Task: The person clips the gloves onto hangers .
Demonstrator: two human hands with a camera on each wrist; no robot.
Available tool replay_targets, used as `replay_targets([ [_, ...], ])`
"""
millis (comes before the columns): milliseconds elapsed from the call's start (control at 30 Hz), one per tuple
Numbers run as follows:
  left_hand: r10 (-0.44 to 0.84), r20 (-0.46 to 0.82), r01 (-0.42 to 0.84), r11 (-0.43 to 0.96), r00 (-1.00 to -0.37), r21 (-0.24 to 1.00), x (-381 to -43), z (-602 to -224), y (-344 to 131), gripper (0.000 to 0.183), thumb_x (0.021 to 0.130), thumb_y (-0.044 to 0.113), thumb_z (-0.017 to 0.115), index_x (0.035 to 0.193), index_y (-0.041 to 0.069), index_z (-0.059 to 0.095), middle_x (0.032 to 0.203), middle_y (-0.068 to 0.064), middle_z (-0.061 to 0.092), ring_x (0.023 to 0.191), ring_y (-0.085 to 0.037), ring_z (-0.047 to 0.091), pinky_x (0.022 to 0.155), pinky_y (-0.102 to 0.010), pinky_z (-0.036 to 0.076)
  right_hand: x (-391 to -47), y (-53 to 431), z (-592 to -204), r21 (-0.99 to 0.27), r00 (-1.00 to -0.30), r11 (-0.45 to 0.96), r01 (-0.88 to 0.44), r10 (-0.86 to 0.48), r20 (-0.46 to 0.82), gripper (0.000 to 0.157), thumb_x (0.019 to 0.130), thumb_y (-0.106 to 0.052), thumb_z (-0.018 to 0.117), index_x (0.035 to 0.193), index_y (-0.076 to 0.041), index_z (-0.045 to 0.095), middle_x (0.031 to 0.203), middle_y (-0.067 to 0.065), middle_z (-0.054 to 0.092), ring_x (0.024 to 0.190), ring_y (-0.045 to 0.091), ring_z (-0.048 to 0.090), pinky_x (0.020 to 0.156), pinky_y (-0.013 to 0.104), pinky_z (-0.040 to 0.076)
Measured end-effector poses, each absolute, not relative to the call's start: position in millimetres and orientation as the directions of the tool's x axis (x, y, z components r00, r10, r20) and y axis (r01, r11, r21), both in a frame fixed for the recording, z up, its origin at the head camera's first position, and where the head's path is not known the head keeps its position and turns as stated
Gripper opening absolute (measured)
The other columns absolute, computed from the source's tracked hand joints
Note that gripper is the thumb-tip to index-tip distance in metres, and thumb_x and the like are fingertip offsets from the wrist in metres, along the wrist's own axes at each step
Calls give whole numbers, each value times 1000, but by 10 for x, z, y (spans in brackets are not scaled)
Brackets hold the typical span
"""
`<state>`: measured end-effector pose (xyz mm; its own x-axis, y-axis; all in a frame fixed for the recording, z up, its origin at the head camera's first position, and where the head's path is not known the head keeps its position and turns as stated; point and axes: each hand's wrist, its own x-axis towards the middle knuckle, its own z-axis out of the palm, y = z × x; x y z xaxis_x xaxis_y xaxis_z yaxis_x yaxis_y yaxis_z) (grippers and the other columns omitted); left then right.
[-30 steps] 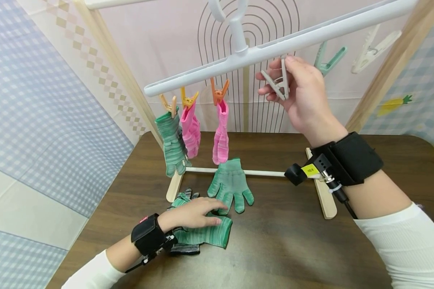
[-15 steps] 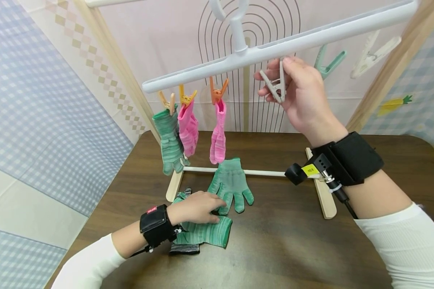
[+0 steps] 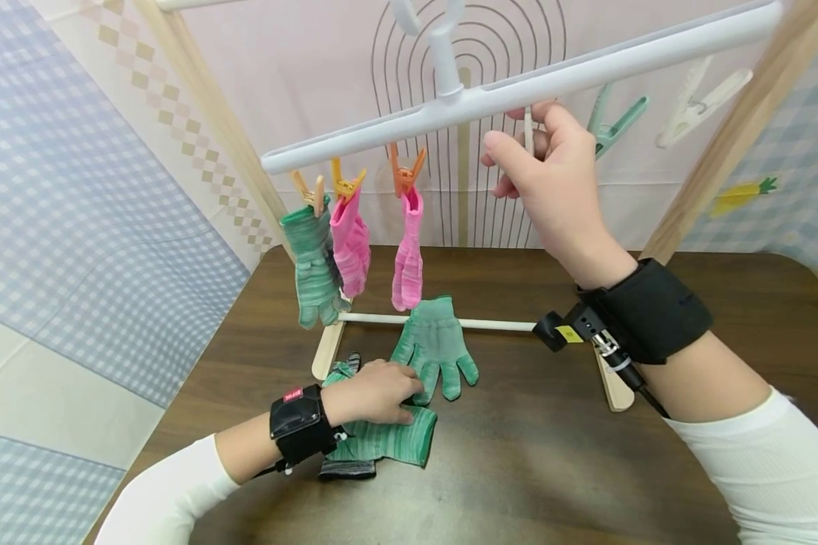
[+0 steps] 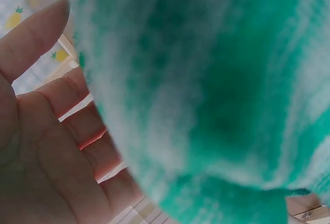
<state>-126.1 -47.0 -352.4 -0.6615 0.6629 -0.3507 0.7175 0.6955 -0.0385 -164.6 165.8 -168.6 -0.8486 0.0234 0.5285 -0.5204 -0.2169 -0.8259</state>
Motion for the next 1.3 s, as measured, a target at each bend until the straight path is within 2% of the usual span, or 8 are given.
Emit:
replay_targets([
  [167, 672, -356, 724, 690, -649, -19, -1255, -3525, -481, 29, 78, 39, 63, 104, 25, 63, 96, 6, 59, 87, -14, 56, 69, -30, 43, -1647, 1617, -1675, -830, -835, -89, -551, 69, 546, 28, 75, -2, 66, 98, -3, 52, 62, 1, 62, 46, 10, 53, 47, 17, 45],
  [400, 670, -374, 732, 680, -641, -38, -1239, -3521, -490, 34, 78, 41, 63, 109, 29, 61, 99, 6, 59, 88, -13, 56, 69, -30, 44, -1650, 1612, -1642, -806, -815, 297, -513, 127, 566, 23, 77, -11, 66, 96, -12, 52, 60, -9, 57, 45, 6, 51, 49, 16, 42],
  [633, 670, -370, 733, 679, -644, -48, -1221, -3513, -491, 32, 76, 40, 65, 106, 28, 62, 99, 6, 60, 88, -14, 56, 71, -30, 45, -1681, 1632, -1662, -742, -780, 464, -484, 155, 606, 21, 77, -17, 66, 92, -20, 51, 60, -14, 53, 46, -2, 49, 46, 16, 34],
  [733, 670, -368, 731, 681, -644, -41, -1212, -3506, -499, 26, 76, 39, 66, 99, 27, 63, 94, 7, 59, 84, -12, 55, 69, -28, 44, -1699, 1635, -1673, -705, -762, 546, -453, 174, 624, 21, 77, -21, 65, 91, -23, 50, 62, -16, 50, 50, -5, 48, 45, 16, 32],
  [867, 672, -365, 729, 684, -645, -29, -1209, -3506, -509, 17, 75, 38, 67, 85, 25, 61, 84, 8, 55, 75, -9, 52, 64, -25, 40, -1740, 1632, -1688, -686, -744, 589, -427, 202, 636, 20, 75, -23, 64, 89, -26, 49, 64, -14, 48, 52, -5, 46, 47, 17, 31],
  [967, 671, -364, 728, 685, -646, -28, -1217, -3515, -510, 17, 75, 38, 68, 81, 25, 60, 82, 8, 53, 72, -8, 50, 62, -24, 38, -1779, 1622, -1699, -673, -720, 601, -431, 220, 658, 17, 75, -25, 62, 86, -28, 49, 62, -14, 45, 51, -3, 42, 50, 18, 29],
  [1133, 665, -367, 723, 690, -650, -31, -1230, -3521, -501, 18, 75, 39, 67, 86, 25, 62, 85, 8, 54, 72, -9, 50, 62, -25, 39, -1823, 1610, -1706, -655, -686, 609, -447, 237, 688, 11, 75, -29, 58, 82, -28, 51, 61, -17, 43, 53, -2, 37, 55, 18, 26],
  [1300, 665, -355, 722, 691, -657, -43, -1249, -3531, -486, 20, 75, 40, 66, 89, 26, 63, 86, 7, 55, 72, -9, 51, 63, -25, 40, -1843, 1614, -1700, -653, -689, 613, -444, 232, 686, 13, 74, -32, 58, 83, -23, 55, 61, -19, 44, 53, -3, 37, 57, 17, 26],
])
